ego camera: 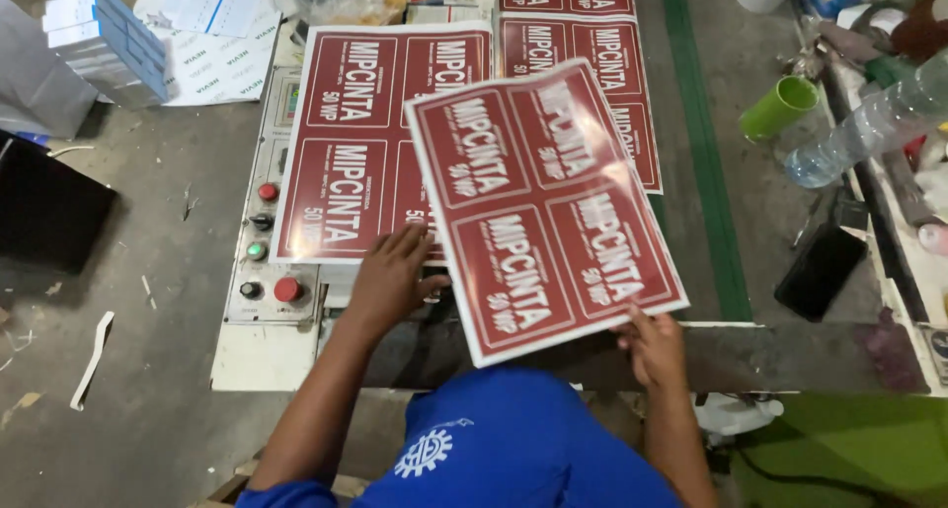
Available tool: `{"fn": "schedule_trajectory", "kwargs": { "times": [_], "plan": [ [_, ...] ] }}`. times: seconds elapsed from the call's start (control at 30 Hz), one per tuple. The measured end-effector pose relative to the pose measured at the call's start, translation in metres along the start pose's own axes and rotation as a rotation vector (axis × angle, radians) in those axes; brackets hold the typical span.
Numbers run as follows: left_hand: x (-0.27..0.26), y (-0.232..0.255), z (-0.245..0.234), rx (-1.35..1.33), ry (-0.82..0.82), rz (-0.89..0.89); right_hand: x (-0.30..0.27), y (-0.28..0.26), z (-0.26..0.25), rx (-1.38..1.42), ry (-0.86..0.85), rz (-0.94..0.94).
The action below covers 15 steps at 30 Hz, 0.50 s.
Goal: The person stands at a workbench and repeatedly picks up printed sheets from a stack, separates them, and places them onto a separate pile. The sheets feature red and white branding text. The person handles the sheets by hand throughout the process.
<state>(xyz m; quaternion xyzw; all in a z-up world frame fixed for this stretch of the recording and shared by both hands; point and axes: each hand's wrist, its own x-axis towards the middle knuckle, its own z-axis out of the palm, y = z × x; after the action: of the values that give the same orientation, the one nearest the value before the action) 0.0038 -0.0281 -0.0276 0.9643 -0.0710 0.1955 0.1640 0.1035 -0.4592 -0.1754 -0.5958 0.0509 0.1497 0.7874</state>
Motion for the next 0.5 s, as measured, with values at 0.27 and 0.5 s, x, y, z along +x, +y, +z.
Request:
{"fn": "schedule_trajectory", "kwargs": {
  "times": [0.27, 0.5],
  "plan": [
    [-0.001, -0.038, -0.007, 0.201, -0.195, 0.033, -0.027, 0.017, -0.083, -0.054, 0.206, 0.084],
    [0.009, 0.001, -0.047, 0.197, 0.136, -0.022, -0.054, 0.017, -0.070, -0.142, 0.348, 0.142]
  ]
}}
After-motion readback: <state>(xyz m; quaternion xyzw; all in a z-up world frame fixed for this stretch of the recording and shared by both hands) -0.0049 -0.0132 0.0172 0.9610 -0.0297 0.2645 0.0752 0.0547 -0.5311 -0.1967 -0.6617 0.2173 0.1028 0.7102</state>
